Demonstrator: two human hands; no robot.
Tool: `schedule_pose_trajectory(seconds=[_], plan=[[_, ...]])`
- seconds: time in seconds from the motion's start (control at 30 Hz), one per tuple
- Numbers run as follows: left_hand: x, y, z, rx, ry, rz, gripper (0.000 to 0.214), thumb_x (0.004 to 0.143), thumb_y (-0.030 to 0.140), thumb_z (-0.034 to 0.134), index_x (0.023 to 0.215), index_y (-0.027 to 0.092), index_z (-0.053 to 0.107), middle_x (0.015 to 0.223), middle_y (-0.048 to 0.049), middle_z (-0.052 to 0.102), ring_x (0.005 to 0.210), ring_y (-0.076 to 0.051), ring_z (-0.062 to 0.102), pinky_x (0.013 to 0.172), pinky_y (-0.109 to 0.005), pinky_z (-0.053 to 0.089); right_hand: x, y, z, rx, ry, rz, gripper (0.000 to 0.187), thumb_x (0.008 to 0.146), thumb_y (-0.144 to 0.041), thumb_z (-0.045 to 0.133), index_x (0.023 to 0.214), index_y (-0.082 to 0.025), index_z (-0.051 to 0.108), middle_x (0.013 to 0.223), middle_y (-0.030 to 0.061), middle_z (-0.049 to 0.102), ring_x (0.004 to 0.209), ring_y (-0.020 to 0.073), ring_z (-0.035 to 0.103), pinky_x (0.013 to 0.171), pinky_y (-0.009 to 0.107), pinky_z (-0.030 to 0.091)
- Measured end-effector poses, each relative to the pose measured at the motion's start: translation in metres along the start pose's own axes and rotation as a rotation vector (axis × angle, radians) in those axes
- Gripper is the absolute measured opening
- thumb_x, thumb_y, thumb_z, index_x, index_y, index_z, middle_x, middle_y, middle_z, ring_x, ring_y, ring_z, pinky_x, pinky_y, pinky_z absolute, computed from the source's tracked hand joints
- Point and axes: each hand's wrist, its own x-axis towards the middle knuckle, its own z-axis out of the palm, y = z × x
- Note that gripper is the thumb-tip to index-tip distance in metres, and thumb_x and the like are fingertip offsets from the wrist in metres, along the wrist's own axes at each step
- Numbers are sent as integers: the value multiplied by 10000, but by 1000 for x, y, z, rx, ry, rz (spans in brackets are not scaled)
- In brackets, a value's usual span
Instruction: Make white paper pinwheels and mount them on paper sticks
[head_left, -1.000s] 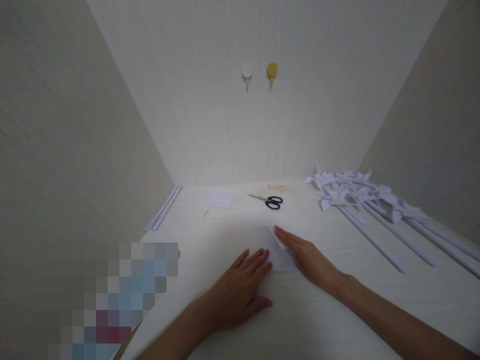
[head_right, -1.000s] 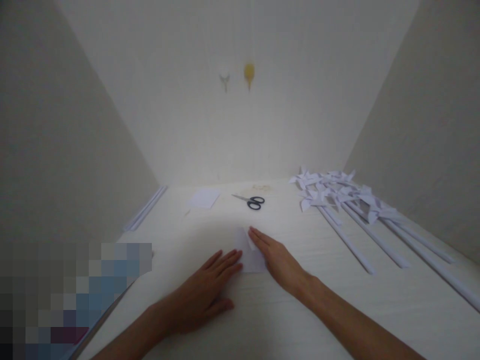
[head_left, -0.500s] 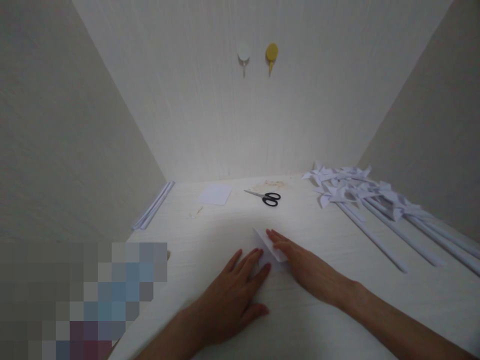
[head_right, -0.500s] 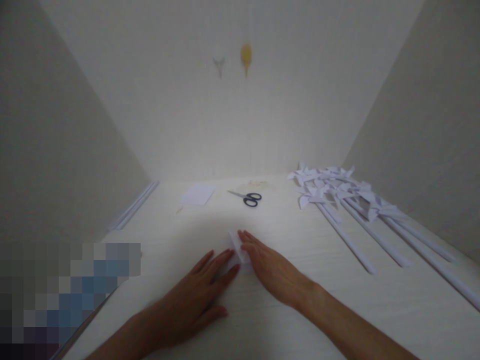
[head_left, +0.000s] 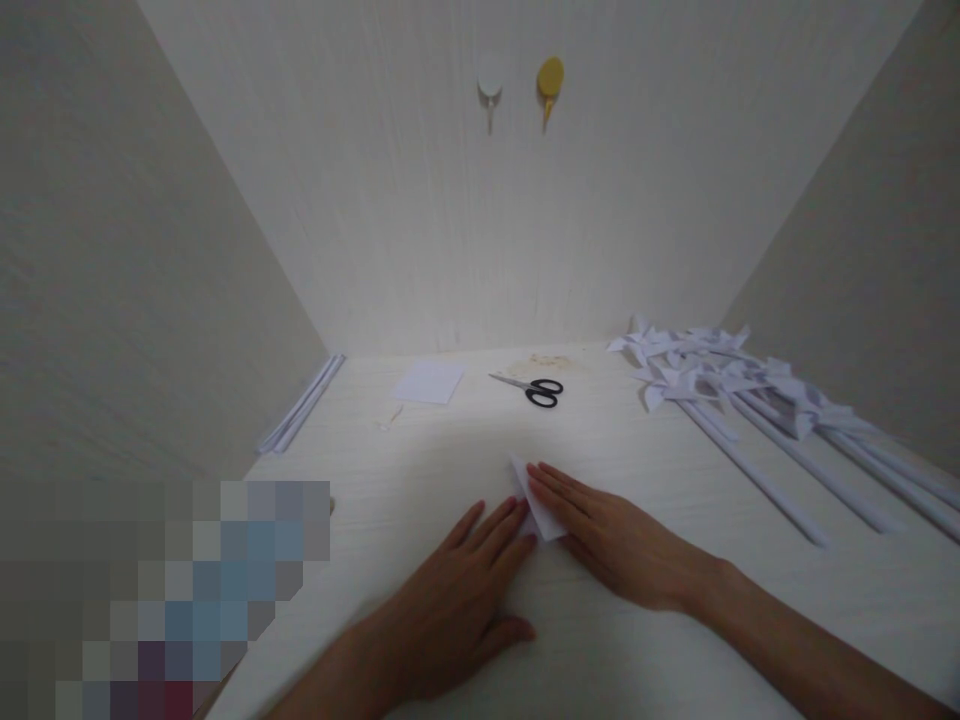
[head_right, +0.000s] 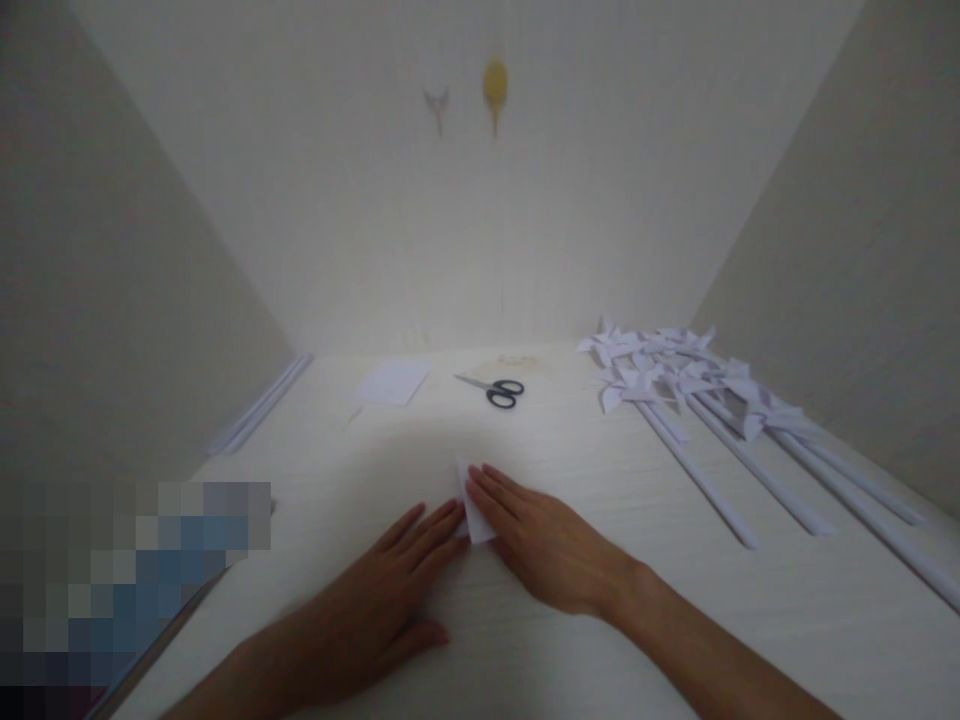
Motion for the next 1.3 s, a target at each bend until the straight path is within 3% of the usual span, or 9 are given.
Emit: schedule_pose_trajectory(seconds=[0.17,0.4,0.57,0.9,1.1,1.3], plan=[[0,-2,2,-9,1,4,573,834,436,344,1327,176,212,1414,-98,171,1304,-200,71,1062,-420,129,1,-1,-9,134,-32,74,390,850,-219,359,1211,-76,395,1378,102,276,1279,134,196,1038,322,276],[0,-2,3,-26,18,2,569,834,417,362,1335,210,190,1417,-79,169,1303,-198,94,1058,-423,141,-4,9,-12,195,-20,-2,368,854,-294,388,1152,-90,458,1380,104,276,1287,144,174,1039,323,276],[1,-1,0,-31,18,3,574,830,419,370,1337,223,186,1414,-82,179,1301,-207,109,1058,-426,138,-1,12,-1,106,65,22,384,864,-292,371,1211,-147,445,1377,85,284,1266,147,238,1019,319,310],[0,0,1,14,-2,-12,574,820,436,377,1328,226,211,1395,-118,227,1299,-211,118,1045,-438,174,4,3,3,-40,73,-30,416,855,-198,384,1262,-110,383,1339,110,342,1264,177,229,998,340,335],[-1,1,-4,-4,-4,0,564,821,421,387,1319,205,235,1388,-108,252,1296,-210,132,1051,-427,177,3,1,-1,-91,-6,-59,419,854,-219,385,1257,-105,391,1345,98,338,1277,192,191,1012,355,317],[-3,-1,-4,-10,17,14,530,823,415,389,1273,143,321,1378,-115,272,1290,-194,162,1061,-400,172,0,-1,-9,-52,-85,-27,505,848,-282,391,1315,-119,288,1388,87,246,1291,184,134,1040,329,267]])
